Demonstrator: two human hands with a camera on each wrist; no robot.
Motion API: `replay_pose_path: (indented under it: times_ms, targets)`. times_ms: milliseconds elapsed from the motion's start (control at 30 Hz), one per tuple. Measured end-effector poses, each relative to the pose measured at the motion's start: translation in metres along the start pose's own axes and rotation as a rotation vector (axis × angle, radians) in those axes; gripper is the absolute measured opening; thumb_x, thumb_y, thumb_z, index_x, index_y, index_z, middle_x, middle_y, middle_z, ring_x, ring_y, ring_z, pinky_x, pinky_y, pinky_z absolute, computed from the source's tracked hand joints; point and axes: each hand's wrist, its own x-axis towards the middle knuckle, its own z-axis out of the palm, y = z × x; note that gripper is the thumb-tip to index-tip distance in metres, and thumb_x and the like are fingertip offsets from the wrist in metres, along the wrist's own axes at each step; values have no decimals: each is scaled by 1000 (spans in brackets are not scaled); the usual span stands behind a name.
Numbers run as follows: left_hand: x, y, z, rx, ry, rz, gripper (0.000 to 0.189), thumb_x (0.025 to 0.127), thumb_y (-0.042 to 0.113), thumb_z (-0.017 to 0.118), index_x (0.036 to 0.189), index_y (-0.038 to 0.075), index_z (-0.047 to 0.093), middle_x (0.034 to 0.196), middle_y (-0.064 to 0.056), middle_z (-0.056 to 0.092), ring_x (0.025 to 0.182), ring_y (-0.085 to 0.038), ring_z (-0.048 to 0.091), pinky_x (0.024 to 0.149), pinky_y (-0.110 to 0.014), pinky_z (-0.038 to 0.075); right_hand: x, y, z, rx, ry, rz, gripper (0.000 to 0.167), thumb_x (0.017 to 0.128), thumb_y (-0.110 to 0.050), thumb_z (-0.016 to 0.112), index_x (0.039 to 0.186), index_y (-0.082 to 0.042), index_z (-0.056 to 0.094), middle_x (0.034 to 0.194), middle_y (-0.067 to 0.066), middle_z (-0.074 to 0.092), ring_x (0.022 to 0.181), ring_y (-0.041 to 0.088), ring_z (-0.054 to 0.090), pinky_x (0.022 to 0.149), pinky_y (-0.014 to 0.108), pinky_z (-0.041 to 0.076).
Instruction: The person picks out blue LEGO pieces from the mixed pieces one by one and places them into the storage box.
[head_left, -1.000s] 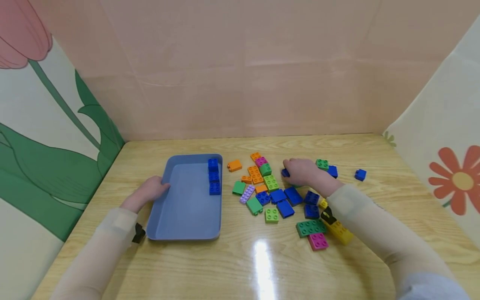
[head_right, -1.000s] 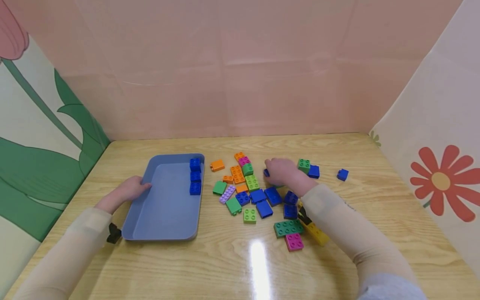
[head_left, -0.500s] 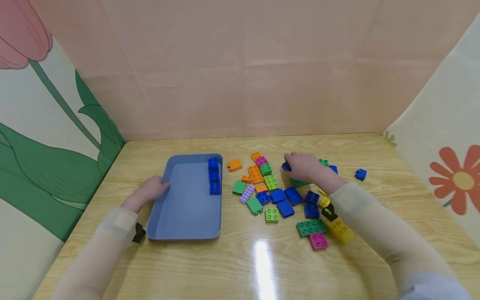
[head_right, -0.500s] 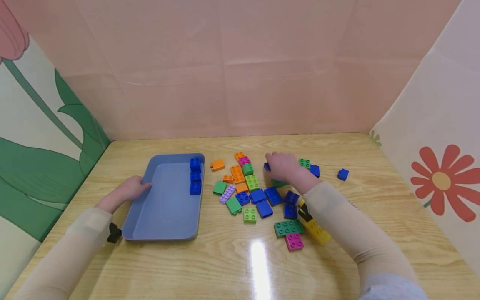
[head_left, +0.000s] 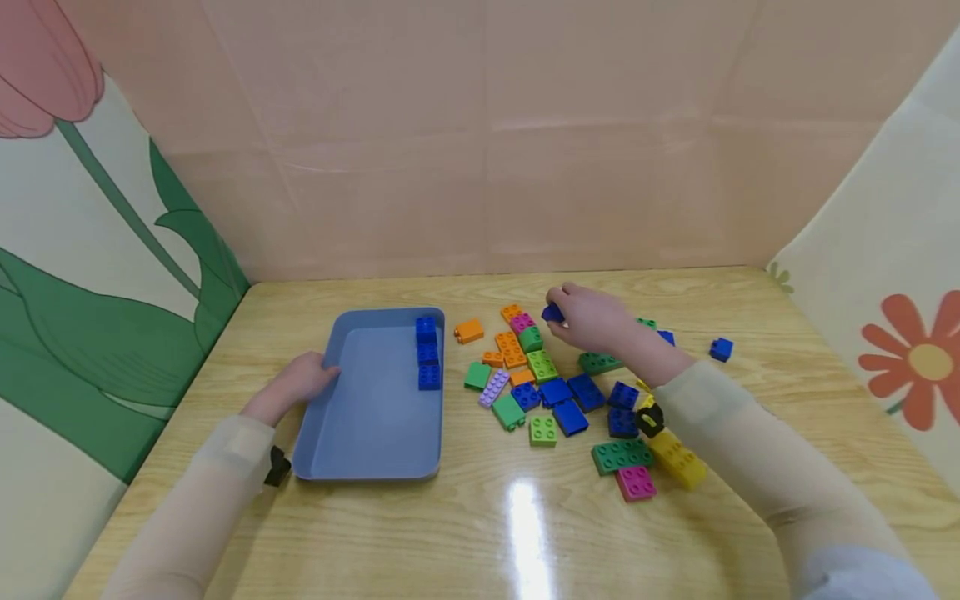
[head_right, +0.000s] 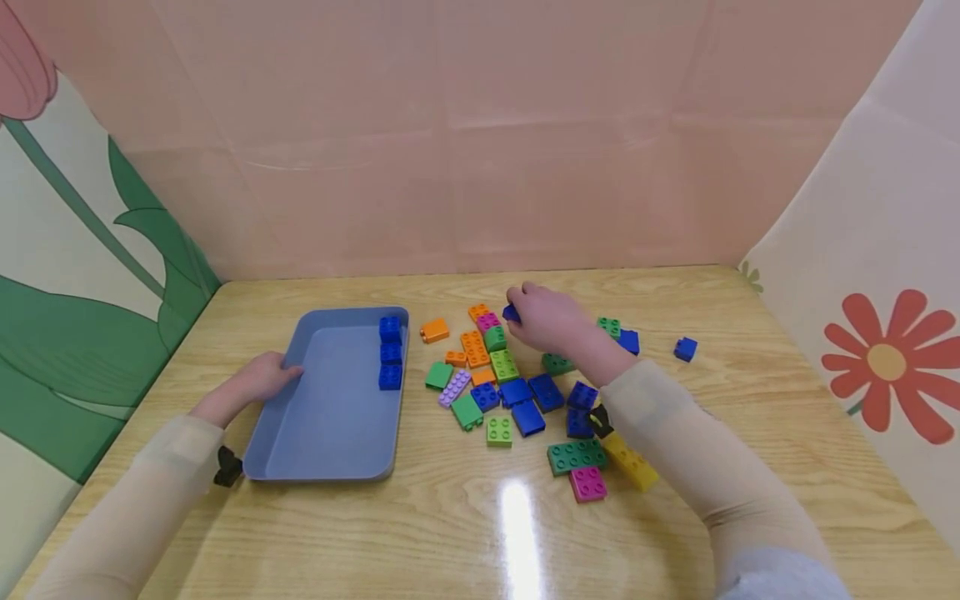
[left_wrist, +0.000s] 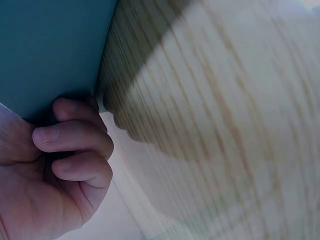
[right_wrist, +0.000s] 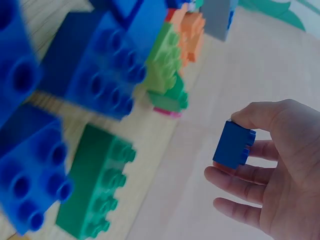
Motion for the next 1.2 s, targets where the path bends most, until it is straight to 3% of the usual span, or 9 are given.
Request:
replay_pose_path:
  times_ms: [267,500,700,967,1200]
  targets:
    - [0,1,-1,-17,-12,-12,37,103,19,40,117,-12,56,86,-13,59,78,-23,57,72,-36,48,9,-30,-14,9,-1,-40,36,94,-33,64,118,-7,57,91,5,53,69,18,52,57,32,45]
    - [0,3,-1,-8,-15,-44,40,104,20,40,122,-13,53,100,-19,61,88,-26,58,77,-39,48,16,-55,-26,4,59,-146,39,94,-33,63,123,-7,58,92,6,56,67,17,53,56,31,46]
    - [0,4,-1,-19,-18,-62,40,104,20,40,122,-13,52,102,-20,61,91,-27,59,79,-40,49,25,-80,-33,-12,49,-188,39,94,-34,62,123,-9,58,97,5,57,72,16,56,61,31,49]
    - [1,4,0,-14,-17,-55,42,104,20,39,127,-14,49,110,-24,60,98,-30,60,84,-42,49,35,-117,-20,1,69,-388,36,94,-31,64,120,-8,60,98,4,58,75,15,54,63,30,48]
    - [1,4,0,0,-29,-43,44,104,20,38,129,-14,48,110,-23,60,97,-29,60,83,-42,49,39,-146,1,-52,29,-497,36,91,-33,68,116,-9,60,94,2,57,79,15,55,68,28,49]
